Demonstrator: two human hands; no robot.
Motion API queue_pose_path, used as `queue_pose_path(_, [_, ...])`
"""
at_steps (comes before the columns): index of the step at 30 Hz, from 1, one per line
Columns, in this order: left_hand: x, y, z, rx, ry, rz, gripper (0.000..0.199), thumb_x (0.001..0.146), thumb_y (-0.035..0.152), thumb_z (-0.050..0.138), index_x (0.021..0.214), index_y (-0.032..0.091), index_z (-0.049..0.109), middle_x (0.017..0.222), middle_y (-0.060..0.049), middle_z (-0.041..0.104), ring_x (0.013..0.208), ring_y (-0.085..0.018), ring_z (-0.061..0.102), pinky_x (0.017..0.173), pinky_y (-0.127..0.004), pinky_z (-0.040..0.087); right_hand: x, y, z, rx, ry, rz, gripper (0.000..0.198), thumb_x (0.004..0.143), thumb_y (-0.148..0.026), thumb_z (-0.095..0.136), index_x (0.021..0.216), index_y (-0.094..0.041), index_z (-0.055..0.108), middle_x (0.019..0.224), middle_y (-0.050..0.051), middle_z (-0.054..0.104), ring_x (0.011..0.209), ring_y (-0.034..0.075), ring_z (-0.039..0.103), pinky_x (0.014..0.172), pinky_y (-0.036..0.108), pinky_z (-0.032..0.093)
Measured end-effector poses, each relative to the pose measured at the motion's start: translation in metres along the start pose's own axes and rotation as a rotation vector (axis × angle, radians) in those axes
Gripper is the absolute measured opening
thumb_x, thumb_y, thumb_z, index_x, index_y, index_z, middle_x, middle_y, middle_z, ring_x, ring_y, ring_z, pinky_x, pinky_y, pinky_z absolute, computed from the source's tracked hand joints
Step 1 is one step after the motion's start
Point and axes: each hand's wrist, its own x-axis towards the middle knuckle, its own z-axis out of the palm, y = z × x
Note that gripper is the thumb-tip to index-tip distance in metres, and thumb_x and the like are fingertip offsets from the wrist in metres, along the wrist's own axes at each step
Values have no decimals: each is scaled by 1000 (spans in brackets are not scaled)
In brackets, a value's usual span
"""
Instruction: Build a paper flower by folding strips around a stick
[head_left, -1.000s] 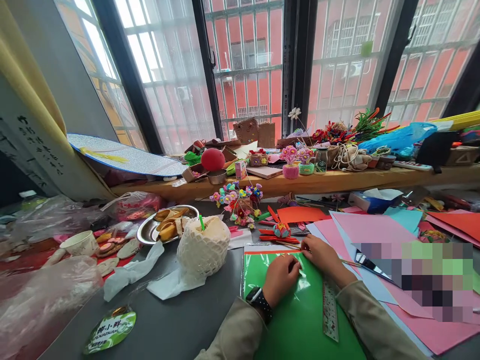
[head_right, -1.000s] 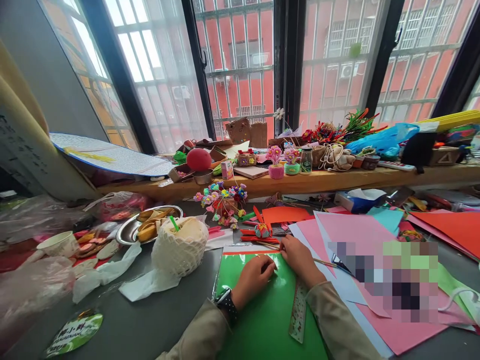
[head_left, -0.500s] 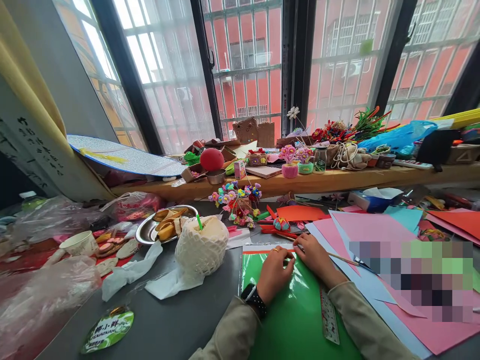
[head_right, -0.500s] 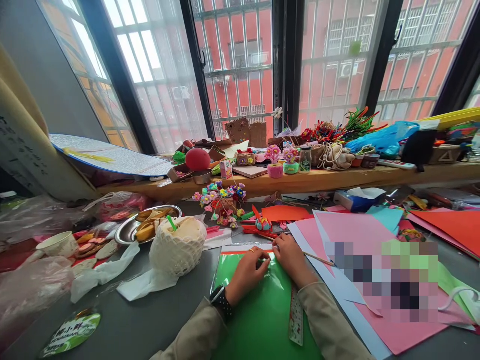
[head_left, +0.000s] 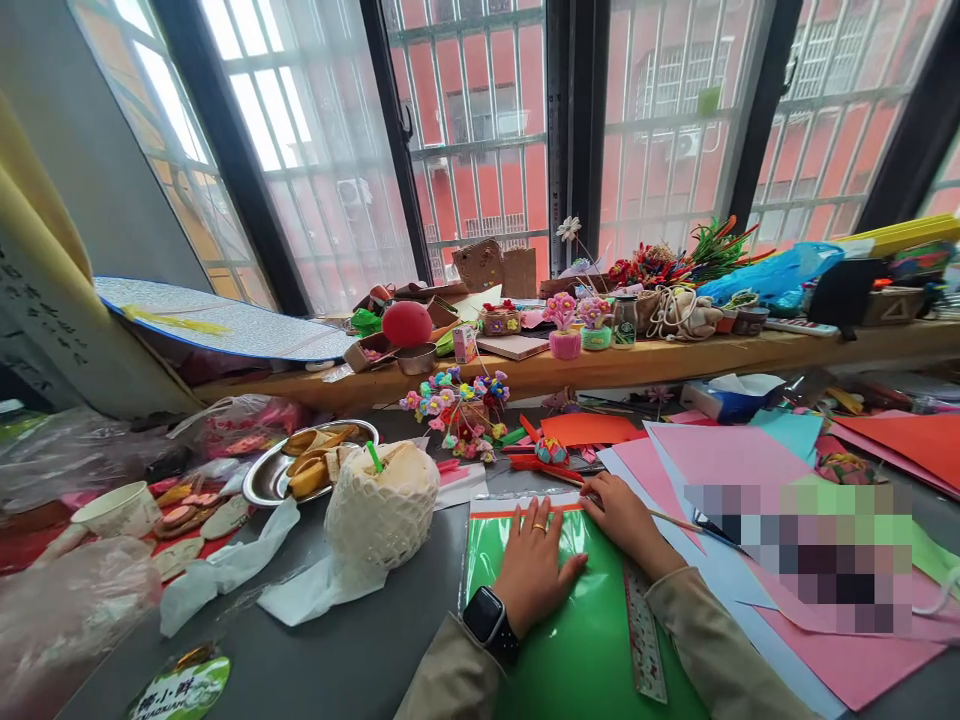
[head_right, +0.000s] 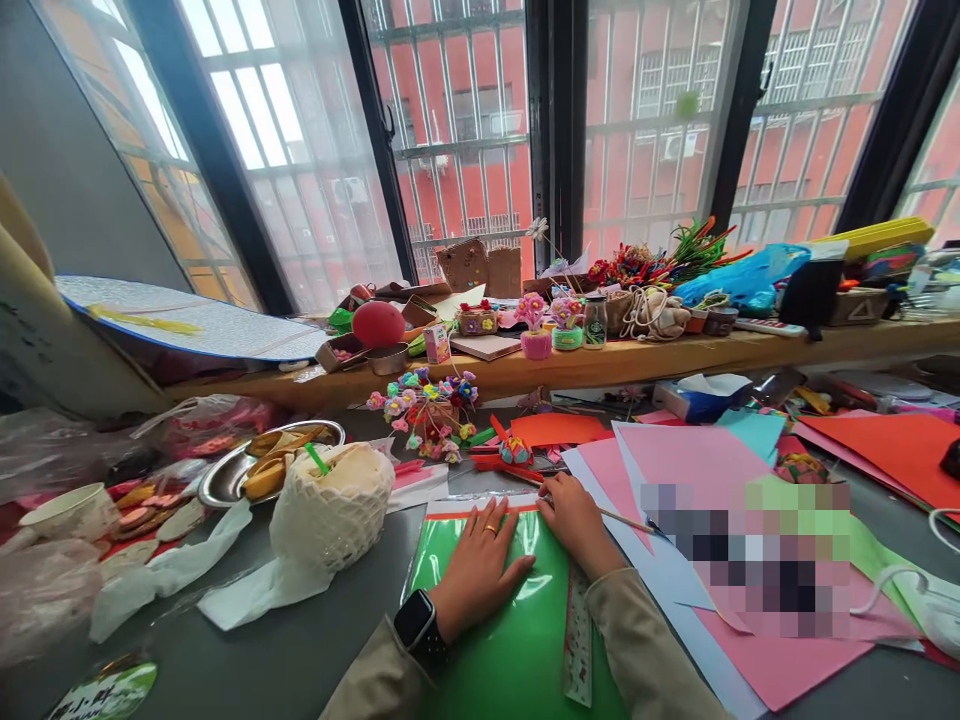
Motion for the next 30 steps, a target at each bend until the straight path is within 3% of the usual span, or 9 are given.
queue_pose_path(12, [-10, -11, -7, 12, 5, -8, 64, 79, 54, 17, 128, 14, 26, 136, -12, 21, 126, -25, 13, 101, -45, 10, -3, 0, 0, 41, -26, 15, 23, 73, -21, 46, 92, -14, 57, 96, 8, 56, 92, 20, 49, 78, 28, 35])
queue_pose_path(18, [-2, -13, -17, 23, 54, 0, 61, 74, 51, 37, 120, 12, 36, 126, -15, 38, 116, -28, 32, 97, -43, 22, -3, 1, -5, 67, 60, 24, 25, 70, -9, 38, 82, -14, 59, 86, 6, 59, 86, 17, 50, 77, 26, 36])
queue_pose_path(22, [8, -20, -26, 6, 119, -27, 45, 75, 38, 43, 112, 14, 43, 104, -12, 53, 95, -24, 49, 81, -36, 38, -1, 5, -6, 87, 104, 26, 25, 67, -8, 37, 72, -16, 60, 77, 5, 57, 79, 16, 51, 75, 25, 36])
queue_pose_path(25, [13, -30, -26, -89, 241, -90, 25, 78, 25, 37, 95, 14, 52, 93, -8, 56, 85, -17, 52, 76, -28, 40, -2, 9, -5, 85, 128, 44, 23, 66, -10, 39, 74, -15, 60, 76, 6, 55, 76, 17, 51, 72, 27, 38])
queue_pose_path(30, [14, -34, -20, -91, 254, -99, 20, 76, 22, 40, 88, 15, 54, 91, -8, 55, 86, -17, 51, 77, -28, 39, 1, 10, -3, 82, 157, 43, 21, 66, -12, 41, 73, -15, 60, 77, 7, 56, 78, 18, 51, 74, 28, 37])
